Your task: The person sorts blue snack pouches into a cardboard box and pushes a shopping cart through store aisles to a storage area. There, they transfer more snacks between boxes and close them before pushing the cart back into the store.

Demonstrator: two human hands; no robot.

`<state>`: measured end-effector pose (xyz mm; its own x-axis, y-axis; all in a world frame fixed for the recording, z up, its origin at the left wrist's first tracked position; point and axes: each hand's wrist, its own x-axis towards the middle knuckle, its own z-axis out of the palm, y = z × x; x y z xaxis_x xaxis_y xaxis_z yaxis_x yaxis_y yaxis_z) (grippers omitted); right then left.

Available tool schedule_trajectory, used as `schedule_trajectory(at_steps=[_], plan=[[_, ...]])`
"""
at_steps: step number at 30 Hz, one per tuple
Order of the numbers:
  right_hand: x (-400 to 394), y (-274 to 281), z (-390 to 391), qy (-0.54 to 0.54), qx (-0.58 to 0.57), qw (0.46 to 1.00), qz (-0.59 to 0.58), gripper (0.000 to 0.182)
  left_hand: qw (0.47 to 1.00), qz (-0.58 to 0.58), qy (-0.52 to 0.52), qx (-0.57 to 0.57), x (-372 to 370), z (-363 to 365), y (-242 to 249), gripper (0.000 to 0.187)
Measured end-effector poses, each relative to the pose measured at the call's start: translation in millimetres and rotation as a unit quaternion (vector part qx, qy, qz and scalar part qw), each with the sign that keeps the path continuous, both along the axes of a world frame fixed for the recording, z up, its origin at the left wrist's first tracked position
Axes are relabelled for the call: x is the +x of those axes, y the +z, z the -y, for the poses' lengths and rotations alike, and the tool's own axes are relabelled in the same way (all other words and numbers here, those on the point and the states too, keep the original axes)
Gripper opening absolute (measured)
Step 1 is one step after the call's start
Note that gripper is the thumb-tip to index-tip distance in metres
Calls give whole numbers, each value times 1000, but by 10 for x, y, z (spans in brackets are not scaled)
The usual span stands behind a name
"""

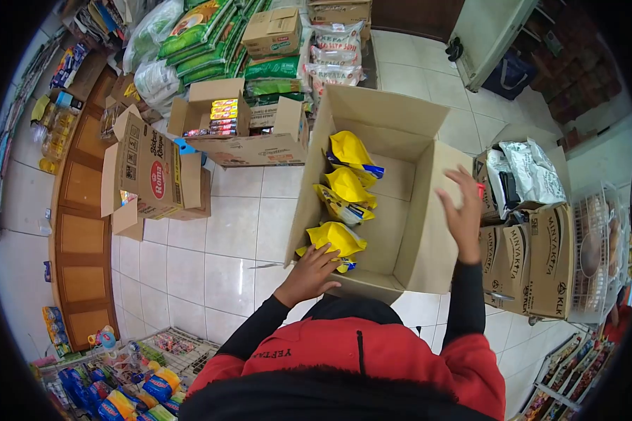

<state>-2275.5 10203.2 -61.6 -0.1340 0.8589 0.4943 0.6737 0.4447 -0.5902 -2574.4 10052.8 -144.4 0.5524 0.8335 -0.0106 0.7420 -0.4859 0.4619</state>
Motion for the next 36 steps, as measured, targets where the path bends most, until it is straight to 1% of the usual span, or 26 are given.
schedule_trajectory(at_steps=[1, 3, 4, 6, 7, 9, 10, 11, 12, 13, 14, 15, 16, 18, 20, 21, 23, 24, 25, 26, 27, 28, 30, 32, 34, 36], plan=[[234, 152, 211, -34, -1, 999, 6, 28, 1000, 1, 4, 7, 43, 50, 9, 44], [667, 371, 652, -97, -20, 994, -47, 25, 1000, -9, 4, 16, 161, 154, 61, 44], [895, 403, 834, -100, -16, 994, -47, 25, 1000, -17, 10, 22, 252, 226, 77, 43], [1338, 429, 1133, -143, -14, 989, 16, 25, 999, -15, 21, 32, 469, 378, 68, 40], [1540, 385, 1260, -139, -9, 990, 15, 25, 998, -16, 29, 46, 582, 461, 43, 39], [1839, 216, 1451, -131, -123, 980, 81, 26, 997, -13, 42, 59, 834, 654, 62, 36], [1919, 143, 1541, -122, -124, 982, 79, 26, 997, -17, 50, 58, 965, 758, 71, 36], [1977, 77, 1639, -87, -246, 962, 79, 28, 997, -6, 49, 58, 1101, 871, 62, 35], [2022, 7, 1719, -48, -363, 927, 81, 30, 997, 5, 48, 59, 1230, 993, 47, 35], [2050, -99, 1797, -36, -360, 929, 81, 30, 996, 5, 46, 73, 1344, 1125, 21, 34], [2059, -228, 1877, -18, -196, 970, 143, 30, 995, -1, 58, 77, 1435, 1260, 17, 34], [2048, -325, 1943, 0, -22, 980, 197, 30, 996, 15, 65, 62, 1501, 1395, 27, 33], [2072, -406, 1969, 14, -12, 981, 192, 30, 995, 33, 75, 49, 1534, 1536, 31, 32], [2148, -487, 1965, -21, -107, 976, 189, 28, 991, 34, 114, 67, 1480, 1865, 0, 33], [2159, -479, 2000, -1, -98, 976, 195, 28, 985, 6, 170, 17, 1295, 2244, -119, 32], [2152, -481, 2021, 1, -102, 974, 202, 28, 981, 4, 190, 25, 1178, 2463, -245, 32], [2145, -464, 2077, 25, -112, 971, 208, 28, 953, 2, 301, -31, 926, 3002, -591, 29], [2126, -443, 2115, 28, -132, 967, 214, 29, 947, 1, 321, -26, 839, 3288, -737, 29], [2095, -426, 2165, 46, -124, 968, 214, 29, 923, 11, 384, -35, 769, 3577, -890, 28], [2064, -407, 2219, 29, -145, 962, 228, 28, 895, 22, 443, -44, 702, 3862, -1051, 27], [2029, -397, 2270, 10, -166, 956, 242, 27, 877, 8, 474, -78, 635, 4151, -1229, 28], [1990, -393, 2321, 21, -161, 957, 241, 27, 857, -4, 502, -113, 568, 4441, -1397, 29], [1937, -394, 2424, 13, -133, 964, 229, 26, 824, -13, 527, -207, 445, 5024, -1750, 37], [1895, -421, 2516, 10, -135, 963, 235, 26, 787, -150, 485, -350, 363, 5515, -2125, 46], [1880, -516, 2597, -19, -117, 965, 234, 26, 756, -126, 498, -407, 395, 5937, -2134, 53], [1828, -554, 2720, -29, -110, 965, 236, 27, 748, -88, 504, -423, 417, 6242, -1978, 53]])
